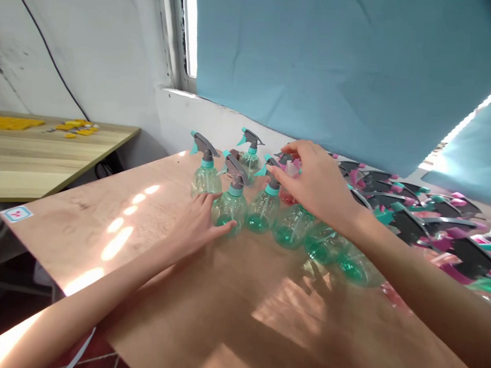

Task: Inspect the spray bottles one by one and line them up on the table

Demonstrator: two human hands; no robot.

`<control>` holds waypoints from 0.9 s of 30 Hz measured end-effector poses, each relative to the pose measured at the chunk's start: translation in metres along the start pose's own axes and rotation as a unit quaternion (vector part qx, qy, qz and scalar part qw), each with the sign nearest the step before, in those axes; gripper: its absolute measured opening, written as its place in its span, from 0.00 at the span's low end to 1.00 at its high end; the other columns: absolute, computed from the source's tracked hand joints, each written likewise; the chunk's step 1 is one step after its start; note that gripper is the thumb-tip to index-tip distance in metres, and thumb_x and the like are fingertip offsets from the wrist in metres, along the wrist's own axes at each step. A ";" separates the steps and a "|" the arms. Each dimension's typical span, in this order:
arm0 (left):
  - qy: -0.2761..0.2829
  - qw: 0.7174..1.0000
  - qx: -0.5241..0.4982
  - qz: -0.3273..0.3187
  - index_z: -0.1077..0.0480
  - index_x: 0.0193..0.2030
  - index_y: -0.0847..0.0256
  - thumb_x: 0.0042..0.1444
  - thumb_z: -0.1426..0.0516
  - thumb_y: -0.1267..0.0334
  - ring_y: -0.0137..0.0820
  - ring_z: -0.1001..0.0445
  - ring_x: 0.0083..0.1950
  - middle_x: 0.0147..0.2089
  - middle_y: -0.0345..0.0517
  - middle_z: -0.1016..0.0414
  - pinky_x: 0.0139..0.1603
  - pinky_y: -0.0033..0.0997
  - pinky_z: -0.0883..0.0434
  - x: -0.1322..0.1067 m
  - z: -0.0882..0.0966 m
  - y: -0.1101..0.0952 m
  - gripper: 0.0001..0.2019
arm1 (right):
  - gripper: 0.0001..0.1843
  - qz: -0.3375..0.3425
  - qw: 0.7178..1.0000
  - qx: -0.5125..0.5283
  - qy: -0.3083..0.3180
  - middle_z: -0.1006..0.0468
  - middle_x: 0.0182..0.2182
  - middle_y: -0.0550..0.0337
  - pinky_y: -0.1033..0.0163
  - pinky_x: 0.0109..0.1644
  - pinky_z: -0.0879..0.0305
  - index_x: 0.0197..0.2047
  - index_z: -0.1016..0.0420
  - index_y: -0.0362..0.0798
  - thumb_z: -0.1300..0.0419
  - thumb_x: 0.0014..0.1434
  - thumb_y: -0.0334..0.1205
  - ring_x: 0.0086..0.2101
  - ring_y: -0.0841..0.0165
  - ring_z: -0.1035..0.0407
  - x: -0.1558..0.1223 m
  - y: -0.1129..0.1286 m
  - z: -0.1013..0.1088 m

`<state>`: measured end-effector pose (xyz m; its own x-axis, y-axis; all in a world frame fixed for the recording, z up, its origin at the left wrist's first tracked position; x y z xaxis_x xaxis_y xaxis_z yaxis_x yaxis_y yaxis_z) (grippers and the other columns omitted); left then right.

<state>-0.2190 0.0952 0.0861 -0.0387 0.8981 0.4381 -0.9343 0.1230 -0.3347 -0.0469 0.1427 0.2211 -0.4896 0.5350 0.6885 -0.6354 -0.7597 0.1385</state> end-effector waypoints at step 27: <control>-0.019 0.990 0.138 -0.033 0.30 0.56 0.64 0.55 0.40 0.43 0.52 0.34 0.50 0.45 0.56 0.32 0.51 0.50 0.33 0.047 -0.001 0.003 0.30 | 0.17 -0.042 0.981 -0.025 0.186 0.23 0.28 0.55 0.63 0.32 0.41 0.56 0.36 0.45 0.46 0.66 0.39 0.28 0.62 0.31 0.011 -0.024 -0.060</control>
<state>-0.2235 0.1384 0.1049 0.0176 0.8746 0.4846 -0.9962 0.0566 -0.0660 -0.0733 0.1895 0.1825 -0.6121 0.7006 0.3667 -0.7075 -0.6923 0.1417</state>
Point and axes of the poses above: each hand's wrist, its own x-axis towards the middle knuckle, its own z-axis out of the back of the hand, y = z × x, the point moved 10 cm from there along x, towards the middle knuckle
